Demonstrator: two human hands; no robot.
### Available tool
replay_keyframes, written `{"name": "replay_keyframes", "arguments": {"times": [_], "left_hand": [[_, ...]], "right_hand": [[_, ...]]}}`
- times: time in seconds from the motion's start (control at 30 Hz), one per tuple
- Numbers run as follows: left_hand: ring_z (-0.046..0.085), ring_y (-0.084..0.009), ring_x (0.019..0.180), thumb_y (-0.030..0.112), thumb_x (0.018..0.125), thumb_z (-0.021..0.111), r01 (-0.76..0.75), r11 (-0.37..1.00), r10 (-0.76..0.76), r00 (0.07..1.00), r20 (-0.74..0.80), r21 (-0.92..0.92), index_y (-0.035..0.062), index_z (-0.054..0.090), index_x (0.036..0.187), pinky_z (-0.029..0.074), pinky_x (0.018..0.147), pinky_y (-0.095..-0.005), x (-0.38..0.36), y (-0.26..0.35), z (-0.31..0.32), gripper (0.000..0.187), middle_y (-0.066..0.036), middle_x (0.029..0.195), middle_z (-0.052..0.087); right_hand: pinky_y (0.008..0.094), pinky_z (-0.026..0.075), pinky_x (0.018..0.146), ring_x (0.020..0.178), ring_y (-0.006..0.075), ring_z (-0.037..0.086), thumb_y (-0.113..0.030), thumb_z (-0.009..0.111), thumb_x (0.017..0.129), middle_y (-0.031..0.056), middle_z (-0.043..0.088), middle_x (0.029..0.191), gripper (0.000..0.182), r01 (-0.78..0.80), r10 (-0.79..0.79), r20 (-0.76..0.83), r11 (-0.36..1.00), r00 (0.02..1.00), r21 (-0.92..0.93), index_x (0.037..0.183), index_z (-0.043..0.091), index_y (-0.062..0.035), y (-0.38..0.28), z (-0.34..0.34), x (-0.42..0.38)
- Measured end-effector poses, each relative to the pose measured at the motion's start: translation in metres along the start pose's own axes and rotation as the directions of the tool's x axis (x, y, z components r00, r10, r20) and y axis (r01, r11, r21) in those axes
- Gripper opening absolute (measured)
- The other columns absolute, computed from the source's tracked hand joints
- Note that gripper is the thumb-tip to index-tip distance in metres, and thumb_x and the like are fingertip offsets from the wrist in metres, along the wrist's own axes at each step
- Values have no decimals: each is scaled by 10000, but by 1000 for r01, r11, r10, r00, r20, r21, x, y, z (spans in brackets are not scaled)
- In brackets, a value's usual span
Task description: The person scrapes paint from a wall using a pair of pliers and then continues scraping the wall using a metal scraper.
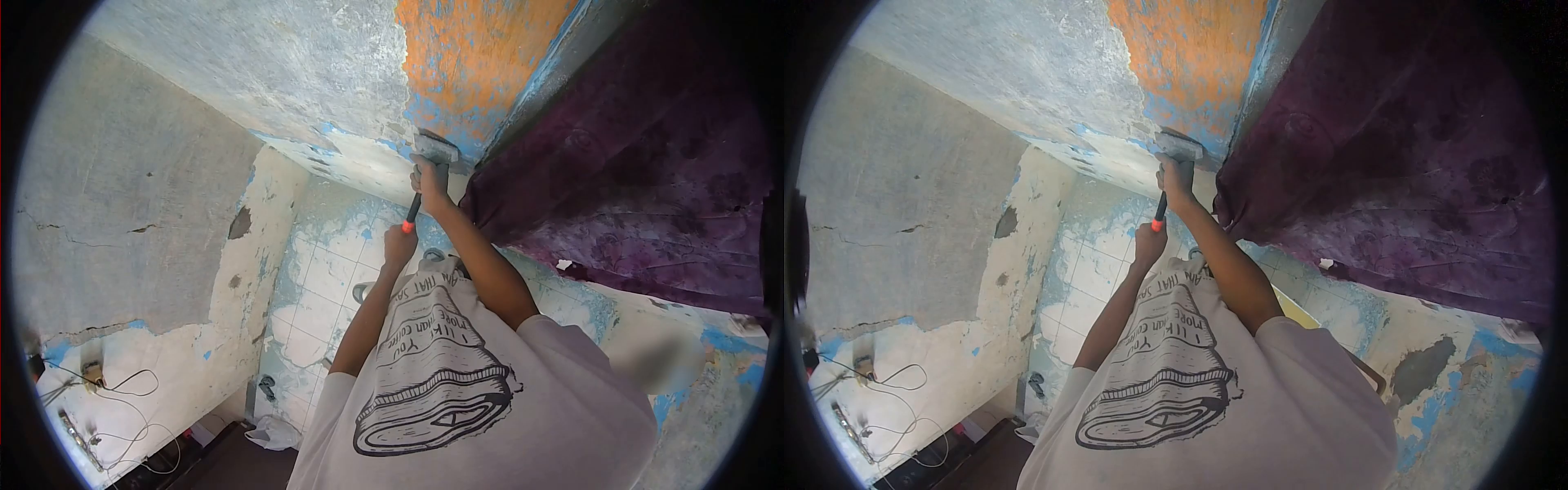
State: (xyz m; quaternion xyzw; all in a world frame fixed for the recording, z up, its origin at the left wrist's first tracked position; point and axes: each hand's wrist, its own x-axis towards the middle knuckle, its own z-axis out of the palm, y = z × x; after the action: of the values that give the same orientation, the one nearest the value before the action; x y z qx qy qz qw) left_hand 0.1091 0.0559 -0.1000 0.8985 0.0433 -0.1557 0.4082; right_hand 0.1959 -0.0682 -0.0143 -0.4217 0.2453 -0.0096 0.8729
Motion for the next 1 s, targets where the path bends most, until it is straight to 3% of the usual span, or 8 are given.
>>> {"name": "replay_keyframes", "arguments": {"times": [0.17, 0.3, 0.4, 0.5, 0.63, 0.77, 0.87, 1.0], "left_hand": [[653, -473, 816, 436, 938, 601, -14, 999, 11, 995, 98, 32, -39, 680, 780, 490, 691, -532, -9, -16, -2, 506, -298, 743, 642], [652, -465, 767, 393, 944, 608, -97, 993, 93, 993, -69, -62, -23, 633, 818, 486, 654, -518, -2, -20, 9, 435, -285, 749, 636], [622, -473, 799, 339, 946, 611, -48, 983, 23, 990, -140, -175, -7, 577, 906, 468, 698, -531, -6, -19, 11, 350, -268, 786, 630], [501, -427, 1001, 267, 941, 600, -16, 996, 46, 941, -334, 93, 28, 495, 1070, 375, 844, -554, -15, -43, 21, 291, -216, 1008, 535], [518, -401, 980, 251, 931, 615, 85, 982, -11, 917, -399, 168, 59, 542, 1017, 392, 836, -530, -49, -55, 1, 223, -183, 984, 543], [608, -347, 779, 304, 888, 695, -78, 983, 132, 929, -346, 165, 53, 616, 883, 452, 690, -457, -70, -52, -12, 263, -139, 807, 606], [583, -329, 526, 365, 919, 677, -39, 959, 39, 999, -4, -281, 17, 638, 898, 453, 568, -396, -77, -31, -13, 351, -166, 594, 584], [493, -190, 605, 416, 938, 657, 3, 903, 74, 984, 162, -430, -11, 640, 882, 434, 614, -372, -73, 11, -13, 431, -127, 645, 567]], "right_hand": [[273, 218, 363, 358, 79, 302, -144, 660, 871, -61, 334, 495, 386, -127, 127, 0, 991, 992, -40, 611, 377, -174, 20, -22, 13], [271, 304, 450, 413, 93, 329, -262, 665, 913, -55, 311, 506, 413, -70, 92, 166, 989, 982, -133, 622, 384, -180, 11, -15, 7], [270, 332, 454, 440, 89, 374, -234, 698, 901, -46, 384, 546, 324, -67, 93, 165, 985, 982, -158, 712, 447, -153, 14, -5, 3], [276, 406, 510, 536, 89, 444, -240, 686, 916, -26, 462, 666, 223, -58, 64, 59, 993, 996, -99, 859, 506, -121, 32, -9, -1], [294, 489, 575, 679, 89, 499, -229, 663, 939, -18, 527, 907, 268, -16, 14, -98, 1000, 995, -15, 1144, 567, -85, 55, -20, -15], [277, 492, 578, 673, 93, 518, -285, 667, 942, -1, 574, 861, 306, 60, -79, -125, 986, 989, -154, 1131, 600, -55, 43, -11, -28], [271, 488, 566, 590, 96, 514, -368, 605, 976, -3, 541, 671, 374, 206, -204, 48, 890, 978, -408, 1073, 613, -7, 25, -5, -39], [255, 465, 545, 559, 99, 492, -423, 527, 1012, 21, 529, 690, 397, 243, -205, 132, 866, 970, -437, 1030, 578, -29, -8, -4, -68]]}}
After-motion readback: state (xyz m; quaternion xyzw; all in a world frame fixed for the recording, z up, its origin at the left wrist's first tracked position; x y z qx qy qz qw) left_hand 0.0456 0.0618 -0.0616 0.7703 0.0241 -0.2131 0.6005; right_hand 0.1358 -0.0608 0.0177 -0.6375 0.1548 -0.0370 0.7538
